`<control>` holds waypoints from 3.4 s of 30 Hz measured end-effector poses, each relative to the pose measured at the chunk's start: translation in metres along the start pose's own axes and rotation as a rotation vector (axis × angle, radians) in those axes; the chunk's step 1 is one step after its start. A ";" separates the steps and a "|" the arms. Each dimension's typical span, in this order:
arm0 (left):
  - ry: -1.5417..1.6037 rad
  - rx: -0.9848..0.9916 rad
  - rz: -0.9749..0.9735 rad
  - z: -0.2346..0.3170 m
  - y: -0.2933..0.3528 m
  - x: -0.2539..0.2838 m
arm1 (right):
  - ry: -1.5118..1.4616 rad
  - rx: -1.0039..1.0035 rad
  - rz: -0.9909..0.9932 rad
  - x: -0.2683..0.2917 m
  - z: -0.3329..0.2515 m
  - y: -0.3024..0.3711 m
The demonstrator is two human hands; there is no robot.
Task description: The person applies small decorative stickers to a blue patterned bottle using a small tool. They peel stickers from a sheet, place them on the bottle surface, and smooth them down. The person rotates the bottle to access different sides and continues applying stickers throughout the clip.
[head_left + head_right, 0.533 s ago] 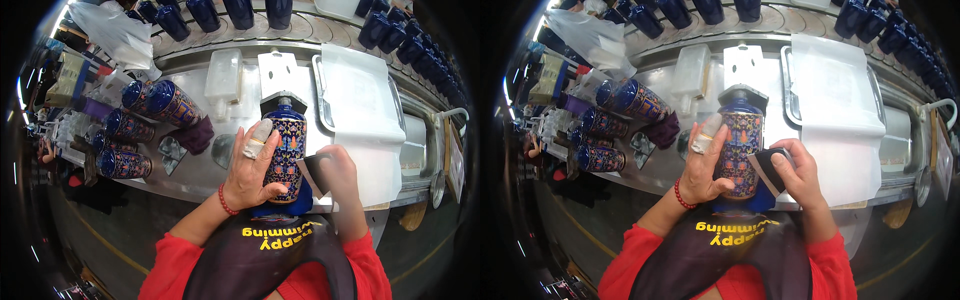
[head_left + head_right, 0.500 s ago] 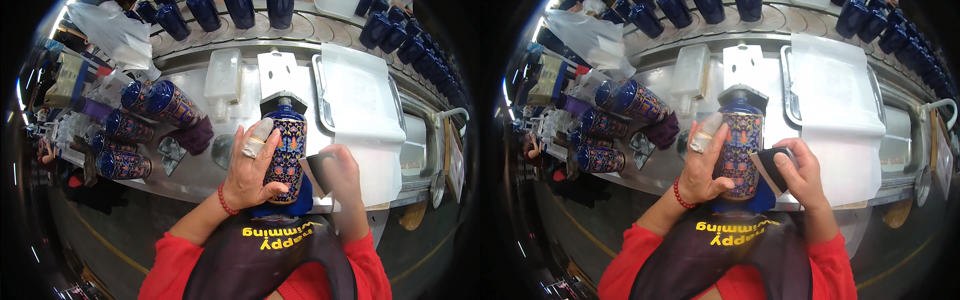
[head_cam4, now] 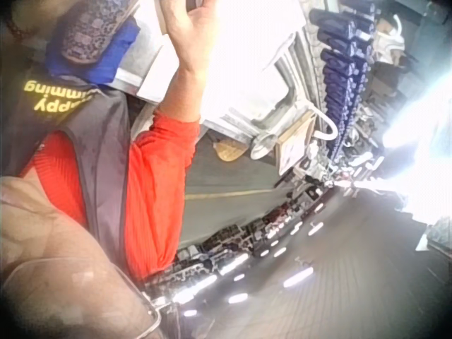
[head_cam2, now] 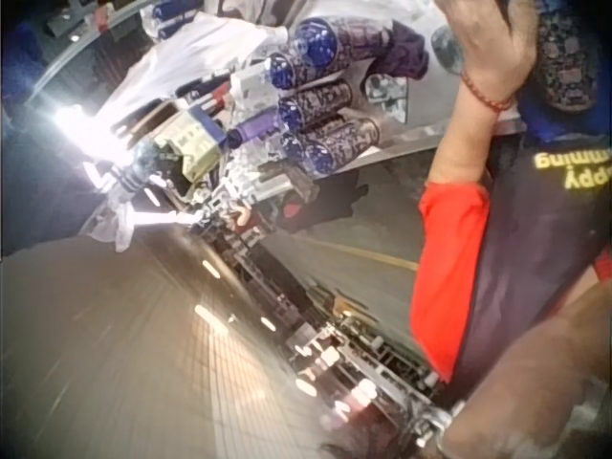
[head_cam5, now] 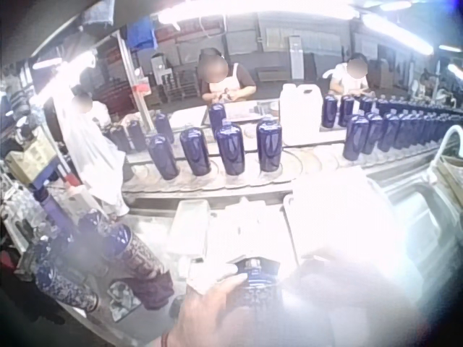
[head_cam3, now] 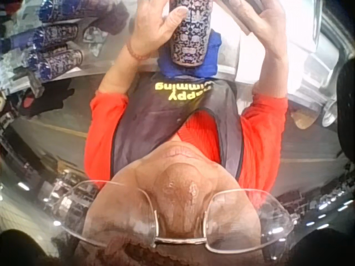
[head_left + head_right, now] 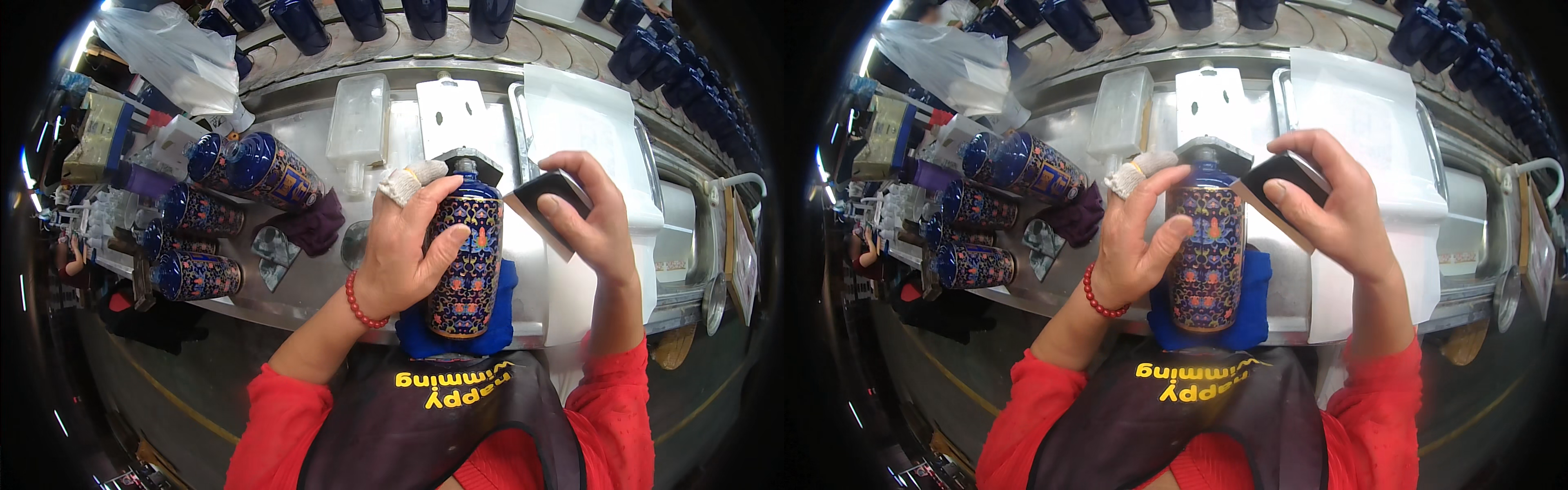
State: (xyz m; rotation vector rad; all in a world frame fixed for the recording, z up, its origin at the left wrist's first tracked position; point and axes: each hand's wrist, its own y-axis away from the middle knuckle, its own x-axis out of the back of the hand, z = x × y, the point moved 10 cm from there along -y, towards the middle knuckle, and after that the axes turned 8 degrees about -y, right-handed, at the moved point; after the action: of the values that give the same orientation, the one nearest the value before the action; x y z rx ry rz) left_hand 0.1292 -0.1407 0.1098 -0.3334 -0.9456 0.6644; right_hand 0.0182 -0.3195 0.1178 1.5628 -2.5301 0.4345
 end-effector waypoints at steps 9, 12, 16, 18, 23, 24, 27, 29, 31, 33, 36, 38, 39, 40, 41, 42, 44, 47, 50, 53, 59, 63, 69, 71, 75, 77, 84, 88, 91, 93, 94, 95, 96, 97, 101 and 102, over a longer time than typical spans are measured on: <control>0.027 0.025 -0.017 0.001 -0.013 -0.003 | 0.009 0.102 -0.340 -0.022 -0.005 -0.068; 0.087 0.105 -0.037 -0.005 -0.012 -0.006 | -0.047 0.031 -0.445 -0.035 -0.001 -0.079; 0.167 0.220 -0.064 -0.015 -0.009 -0.013 | -0.062 0.030 -0.552 -0.046 0.000 -0.087; 0.190 0.247 -0.071 -0.018 -0.007 -0.014 | -0.048 0.062 -0.590 -0.050 -0.001 -0.091; 0.173 0.255 -0.094 -0.019 -0.008 -0.015 | -0.060 0.103 -0.657 -0.057 -0.004 -0.094; 0.141 0.236 -0.098 -0.016 -0.008 -0.014 | -0.056 0.125 -0.669 -0.057 -0.006 -0.094; 0.059 0.171 -0.089 -0.009 -0.012 -0.010 | -0.089 0.094 -0.660 -0.055 -0.006 -0.094; 0.034 0.149 -0.081 -0.006 -0.014 -0.009 | -0.118 0.051 -0.651 -0.054 -0.003 -0.094; 0.035 0.146 -0.071 -0.005 -0.014 -0.009 | -0.141 0.017 -0.655 -0.054 0.000 -0.093; 0.057 0.130 -0.042 -0.004 -0.016 -0.009 | -0.067 0.113 -0.665 -0.052 -0.006 -0.092; 0.043 0.081 -0.013 0.000 -0.018 -0.008 | -0.102 0.104 -0.624 -0.045 -0.005 -0.091; 0.018 0.048 -0.010 0.002 -0.020 -0.008 | -0.126 0.076 -0.580 -0.038 -0.002 -0.090; 0.005 0.033 -0.012 0.004 -0.021 -0.007 | -0.114 0.076 -0.559 -0.035 -0.001 -0.088; -0.008 0.012 -0.010 0.007 -0.022 -0.007 | -0.085 0.079 -0.535 -0.031 0.000 -0.087; -0.025 0.002 -0.015 0.008 -0.023 -0.007 | -0.064 0.065 -0.522 -0.029 0.003 -0.085; -0.043 -0.014 -0.016 0.010 -0.024 -0.007 | -0.026 0.053 -0.508 -0.026 0.005 -0.083; -0.063 -0.017 -0.001 0.008 -0.021 -0.004 | 0.011 0.063 -0.456 -0.019 0.005 -0.078; -0.069 0.079 0.053 -0.015 -0.005 0.013 | 0.075 0.109 -0.363 -0.008 0.001 -0.063; -0.034 0.442 0.157 -0.074 0.034 0.042 | 0.188 0.108 -0.280 -0.001 0.003 -0.041; -0.107 0.623 0.122 -0.106 0.077 0.054 | 0.273 -0.165 -0.265 -0.008 0.041 -0.013; -0.684 0.619 -0.248 -0.105 0.119 0.029 | 0.406 -0.203 -0.321 -0.041 0.079 0.016; -0.651 0.683 -0.307 -0.115 0.126 0.019 | 0.397 -0.140 -0.274 -0.045 0.086 0.016; -0.144 0.567 -0.009 -0.097 0.116 0.027 | 0.482 -0.176 -0.319 -0.057 0.086 0.017; 0.023 0.481 0.120 -0.079 0.100 0.044 | 0.593 -0.135 -0.337 -0.058 0.067 0.018; 0.212 0.255 0.136 -0.021 0.047 0.072 | 0.508 0.199 -0.126 -0.035 -0.026 0.013; 0.277 0.194 0.047 0.010 0.021 0.066 | 0.265 0.280 -0.184 -0.040 -0.059 0.010; 0.355 0.106 0.026 0.034 -0.022 0.036 | 0.168 0.406 -0.436 -0.049 -0.089 -0.012; 0.249 0.200 0.058 -0.007 -0.014 0.025 | 0.085 0.143 -0.279 -0.006 -0.041 -0.044; 0.130 0.167 0.047 -0.016 -0.006 0.011 | 0.056 0.159 -0.342 -0.006 -0.023 -0.056; 0.163 0.172 0.031 -0.019 -0.003 0.002 | 0.037 0.129 -0.384 -0.010 -0.013 -0.063; 0.153 0.171 0.026 -0.020 -0.003 0.000 | 0.012 0.098 -0.408 -0.013 -0.008 -0.067; 0.145 0.163 0.018 -0.019 -0.003 -0.002 | -0.019 0.111 -0.430 -0.016 -0.009 -0.070; 0.132 0.158 0.011 -0.017 -0.004 -0.003 | -0.040 0.124 -0.444 -0.018 -0.010 -0.073; 0.137 0.169 -0.003 -0.017 -0.004 -0.004 | -0.063 0.114 -0.473 -0.021 -0.009 -0.075; 0.143 0.180 -0.017 -0.015 -0.006 -0.008 | -0.172 0.037 -0.541 -0.030 -0.002 -0.079; 0.140 0.171 -0.011 -0.014 -0.007 -0.008 | -0.212 0.009 -0.555 -0.031 0.000 -0.079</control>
State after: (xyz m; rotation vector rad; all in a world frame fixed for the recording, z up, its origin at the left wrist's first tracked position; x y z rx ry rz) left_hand 0.1407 -0.1510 0.1010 -0.2199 -0.7518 0.6974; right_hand 0.1031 -0.3262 0.1233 2.3071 -2.0786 0.2141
